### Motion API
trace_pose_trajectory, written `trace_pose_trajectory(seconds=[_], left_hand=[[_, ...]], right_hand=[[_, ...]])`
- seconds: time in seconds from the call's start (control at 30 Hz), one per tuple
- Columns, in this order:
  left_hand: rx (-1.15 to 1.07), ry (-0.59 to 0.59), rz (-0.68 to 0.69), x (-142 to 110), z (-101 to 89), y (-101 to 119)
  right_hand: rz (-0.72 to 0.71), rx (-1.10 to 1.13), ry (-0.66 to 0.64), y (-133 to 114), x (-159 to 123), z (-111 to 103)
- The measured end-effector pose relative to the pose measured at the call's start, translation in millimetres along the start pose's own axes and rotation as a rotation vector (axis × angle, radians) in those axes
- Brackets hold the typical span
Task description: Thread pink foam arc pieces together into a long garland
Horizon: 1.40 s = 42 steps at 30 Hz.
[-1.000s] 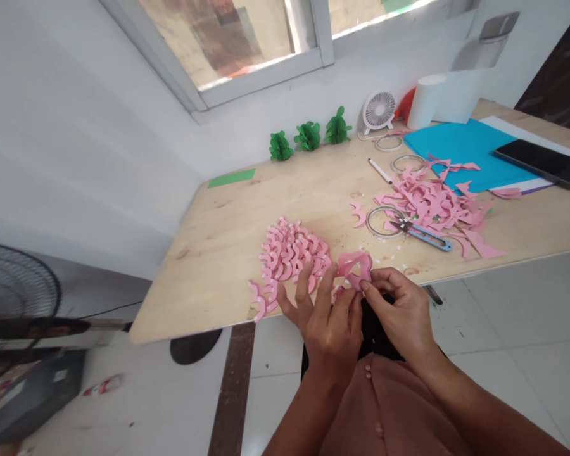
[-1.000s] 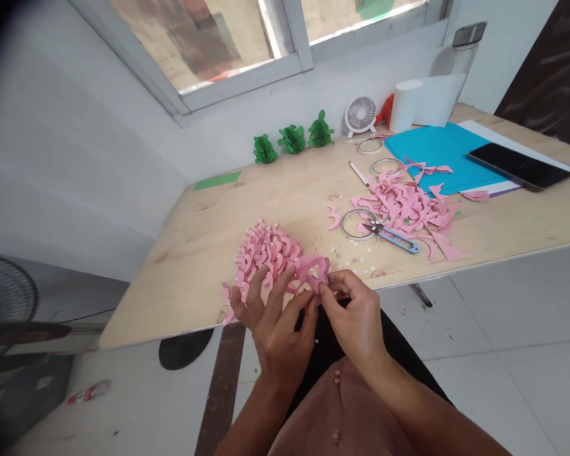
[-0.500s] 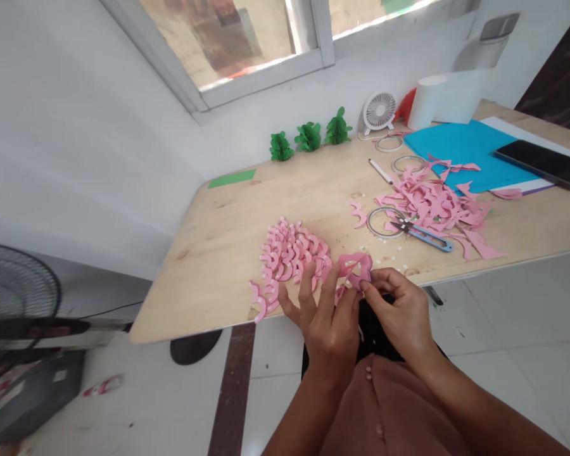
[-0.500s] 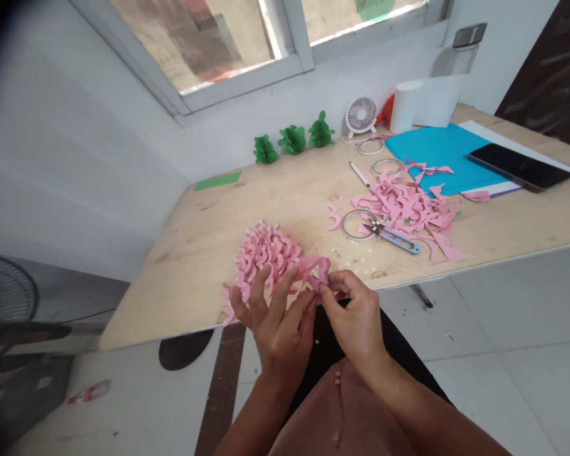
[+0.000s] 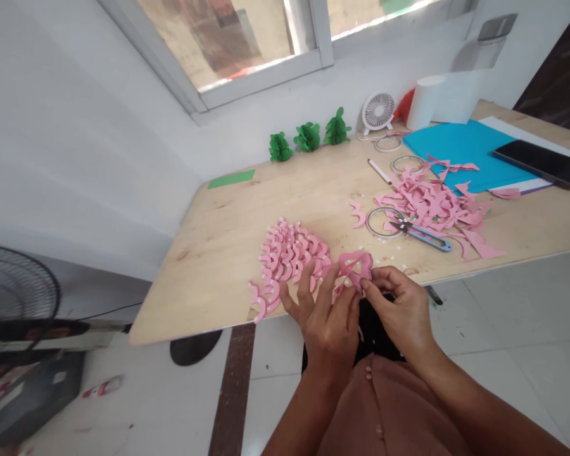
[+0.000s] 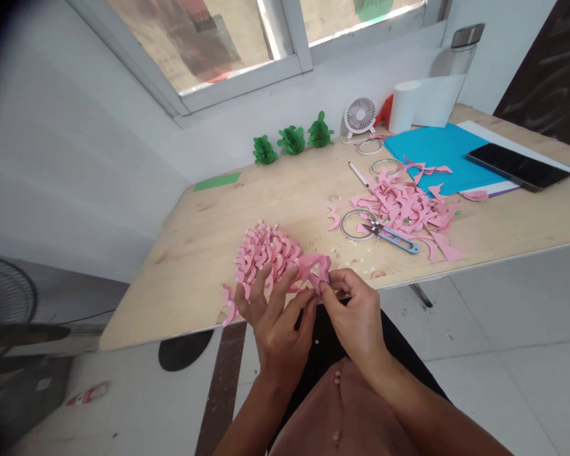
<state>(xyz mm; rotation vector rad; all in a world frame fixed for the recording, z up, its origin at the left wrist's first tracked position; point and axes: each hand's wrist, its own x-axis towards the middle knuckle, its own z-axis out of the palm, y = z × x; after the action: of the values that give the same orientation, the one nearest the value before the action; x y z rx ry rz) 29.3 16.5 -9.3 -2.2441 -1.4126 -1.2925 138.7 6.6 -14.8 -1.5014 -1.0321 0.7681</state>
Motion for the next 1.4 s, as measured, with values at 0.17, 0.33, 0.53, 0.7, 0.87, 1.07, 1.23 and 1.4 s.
trace_pose_trajectory(seconds=[0.17, 0.33, 0.53, 0.7, 0.87, 1.07, 1.23, 1.4], left_hand=[[0.003, 0.031, 0.013, 1.6, 1.1, 0.4], [0.017, 0.033, 0.009, 2.3, 2.2, 0.7], [0.021, 0.033, 0.000, 2.2, 1.9, 2.8], [0.003, 0.030, -0.014, 4.9, 1.3, 4.5], [-0.022, 0.039, -0.028, 6.3, 2.5, 3.7], [-0.068, -0.002, -0.076, 2.5, 2.0, -0.3], [-0.040, -0.013, -0.058, -0.9, 0.2, -0.7], [0.001, 0.015, -0.029, -0.3, -2.0, 2.2]], right_hand=[[-0.004, -0.006, -0.005, -0.2, 0.3, 0.4], [-0.020, -0.010, -0.001, -0.7, 0.3, 0.6], [-0.010, 0.007, -0.006, -2.7, -0.3, 1.6], [0.000, 0.010, 0.000, -4.1, 0.2, 1.7], [0.008, 0.022, -0.009, -2.9, 0.9, 1.4], [0.017, 0.023, -0.016, -3.4, 0.8, 1.0], [0.018, 0.003, 0.003, -2.1, 0.6, 1.0], [0.009, 0.001, 0.005, -0.9, -0.2, 1.0]])
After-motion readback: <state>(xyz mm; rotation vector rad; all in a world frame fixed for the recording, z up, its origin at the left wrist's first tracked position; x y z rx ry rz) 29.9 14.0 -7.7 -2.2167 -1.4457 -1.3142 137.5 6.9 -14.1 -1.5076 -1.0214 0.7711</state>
